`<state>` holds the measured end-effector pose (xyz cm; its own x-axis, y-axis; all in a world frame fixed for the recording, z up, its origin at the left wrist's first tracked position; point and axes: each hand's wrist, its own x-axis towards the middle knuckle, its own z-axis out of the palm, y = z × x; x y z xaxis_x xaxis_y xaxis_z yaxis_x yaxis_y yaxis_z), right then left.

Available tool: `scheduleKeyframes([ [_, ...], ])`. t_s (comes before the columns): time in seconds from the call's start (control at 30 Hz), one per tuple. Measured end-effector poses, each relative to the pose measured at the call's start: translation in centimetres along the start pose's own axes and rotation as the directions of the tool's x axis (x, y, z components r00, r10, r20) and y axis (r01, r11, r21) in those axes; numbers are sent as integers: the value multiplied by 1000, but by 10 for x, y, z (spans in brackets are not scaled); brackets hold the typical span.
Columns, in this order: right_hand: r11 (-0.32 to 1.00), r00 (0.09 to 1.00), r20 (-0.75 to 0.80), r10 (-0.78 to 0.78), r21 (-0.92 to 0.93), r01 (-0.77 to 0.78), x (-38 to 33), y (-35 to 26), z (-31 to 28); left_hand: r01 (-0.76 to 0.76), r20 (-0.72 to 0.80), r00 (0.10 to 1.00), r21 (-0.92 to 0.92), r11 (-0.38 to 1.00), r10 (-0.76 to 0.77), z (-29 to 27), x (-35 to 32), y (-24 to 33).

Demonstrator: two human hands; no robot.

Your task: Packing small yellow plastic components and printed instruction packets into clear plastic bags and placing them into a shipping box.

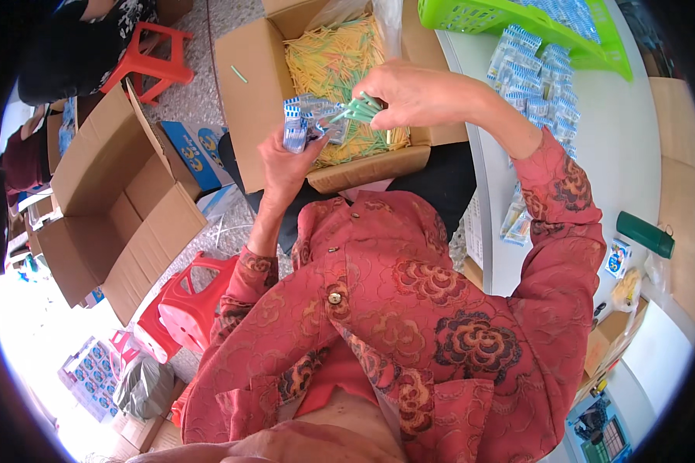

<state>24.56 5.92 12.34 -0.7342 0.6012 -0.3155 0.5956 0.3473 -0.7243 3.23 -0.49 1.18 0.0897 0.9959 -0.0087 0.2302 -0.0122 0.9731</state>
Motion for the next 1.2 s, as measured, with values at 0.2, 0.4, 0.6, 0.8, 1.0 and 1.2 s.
scheduleKeyframes([
  [0.2, 997, 997, 5, -72, -32, 72, 10, -3, 9, -76, 12, 997, 122, 990, 75, 5, -2, 3],
  [0.4, 999, 992, -123, -33, -4, 33, -5, -20, 4, 27, -6, 1000, -69, 997, -27, 7, -2, -2],
  [0.6, 974, 958, -283, 49, 225, 17, -12, -20, 1, 38, 14, 999, -145, 989, -37, 7, -2, 7],
  [0.8, 965, 821, -571, -6, 212, 155, -4, -23, 24, 77, 46, 997, -202, 976, -69, 10, -5, 15],
  [1.0, 939, 697, -629, -344, -228, 257, 3, -17, 48, 94, 36, 995, -202, 975, -88, 12, -5, 14],
  [1.2, 898, 644, -627, -438, -266, 351, 4, -13, 60, 115, 17, 993, -287, 951, -115, 16, -4, 16],
])
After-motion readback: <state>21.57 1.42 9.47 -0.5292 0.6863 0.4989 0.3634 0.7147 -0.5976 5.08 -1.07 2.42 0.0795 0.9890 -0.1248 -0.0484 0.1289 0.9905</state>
